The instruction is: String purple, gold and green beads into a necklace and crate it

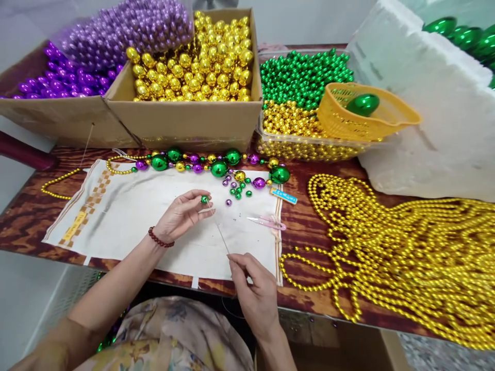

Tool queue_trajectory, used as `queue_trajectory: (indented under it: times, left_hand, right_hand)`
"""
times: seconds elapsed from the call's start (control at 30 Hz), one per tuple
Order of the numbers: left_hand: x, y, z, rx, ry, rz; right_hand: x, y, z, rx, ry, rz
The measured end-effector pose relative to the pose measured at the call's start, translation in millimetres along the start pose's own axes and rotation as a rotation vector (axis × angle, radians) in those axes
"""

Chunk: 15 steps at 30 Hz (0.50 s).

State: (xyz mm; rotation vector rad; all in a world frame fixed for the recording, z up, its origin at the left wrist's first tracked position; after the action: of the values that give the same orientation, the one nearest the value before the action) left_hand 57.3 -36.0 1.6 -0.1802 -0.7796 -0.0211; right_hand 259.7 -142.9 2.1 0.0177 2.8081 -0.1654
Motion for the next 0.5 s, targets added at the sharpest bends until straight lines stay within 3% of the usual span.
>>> queue_trajectory:
  times: [0.5]
  left_hand:
    - [-12.9, -0.5, 6.8, 0.017, -0.029, 0.048]
  right_hand:
    - [5.2, 3.5, -9.7, 0.025, -0.057, -0.027]
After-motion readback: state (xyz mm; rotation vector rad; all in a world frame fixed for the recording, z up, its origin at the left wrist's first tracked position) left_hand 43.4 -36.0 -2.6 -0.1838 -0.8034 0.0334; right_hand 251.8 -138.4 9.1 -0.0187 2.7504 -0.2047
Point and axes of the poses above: each hand's wrist, its own y-axis towards the middle knuckle, its own x-axis out of the palm, z = x × y, the point moved 1 cm from there along y, towards the middle knuckle, and after that the axes turned 14 degrees about x, right-handed, at the moved point
